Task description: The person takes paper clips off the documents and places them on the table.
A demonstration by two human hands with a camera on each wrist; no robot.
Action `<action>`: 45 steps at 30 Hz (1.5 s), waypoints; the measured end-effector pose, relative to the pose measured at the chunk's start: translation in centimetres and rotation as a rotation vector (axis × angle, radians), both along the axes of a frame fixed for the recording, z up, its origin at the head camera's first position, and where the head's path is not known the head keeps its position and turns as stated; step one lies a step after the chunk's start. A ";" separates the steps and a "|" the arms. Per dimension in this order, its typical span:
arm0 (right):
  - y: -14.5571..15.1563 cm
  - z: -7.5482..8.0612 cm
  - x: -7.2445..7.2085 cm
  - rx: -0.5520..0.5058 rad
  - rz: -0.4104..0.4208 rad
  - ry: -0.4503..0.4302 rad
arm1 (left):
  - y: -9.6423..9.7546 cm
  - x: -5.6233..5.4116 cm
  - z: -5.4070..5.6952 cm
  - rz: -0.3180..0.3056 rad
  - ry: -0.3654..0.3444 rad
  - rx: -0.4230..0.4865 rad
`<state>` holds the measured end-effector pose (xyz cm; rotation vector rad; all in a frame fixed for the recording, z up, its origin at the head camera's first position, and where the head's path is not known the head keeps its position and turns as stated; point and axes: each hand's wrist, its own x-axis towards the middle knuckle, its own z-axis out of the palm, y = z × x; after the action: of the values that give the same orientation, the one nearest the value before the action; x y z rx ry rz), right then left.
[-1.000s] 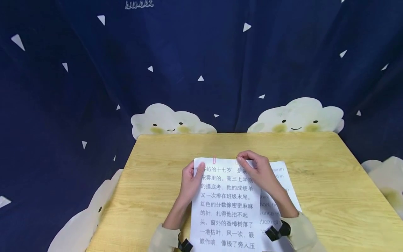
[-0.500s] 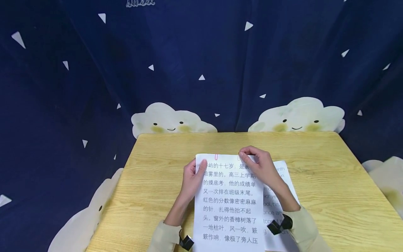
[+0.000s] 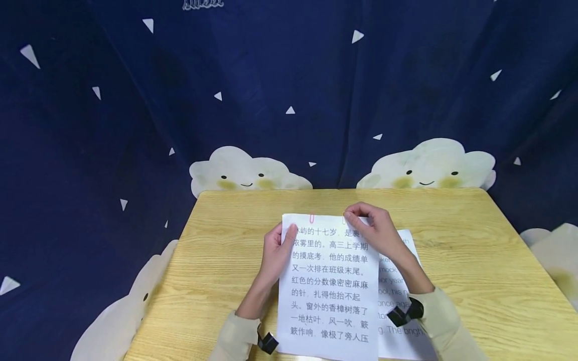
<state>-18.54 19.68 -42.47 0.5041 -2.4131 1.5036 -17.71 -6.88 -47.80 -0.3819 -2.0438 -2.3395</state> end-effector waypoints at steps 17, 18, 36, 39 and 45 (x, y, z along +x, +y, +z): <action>0.1 -0.2 -0.3 -0.072 -0.007 -0.008 | 0.2 -0.2 0.1 0.014 0.022 -0.013; 0.1 -0.3 -0.3 -0.078 -0.007 -0.009 | 0.2 -0.2 0.1 0.013 0.022 -0.012; 0.2 -0.6 -0.4 -0.127 -0.014 -0.039 | 0.4 -0.3 0.0 0.012 0.049 0.004; 0.2 -0.7 -0.4 -0.134 -0.008 -0.041 | 0.4 -0.3 0.0 0.014 0.053 0.006; 0.2 -0.9 -0.4 -0.143 -0.008 -0.046 | 0.3 -0.3 -0.1 0.010 0.051 0.004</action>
<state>-18.98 19.86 -43.33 0.4324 -2.3162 1.6868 -18.01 -6.60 -47.92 -0.4263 -2.0137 -2.3029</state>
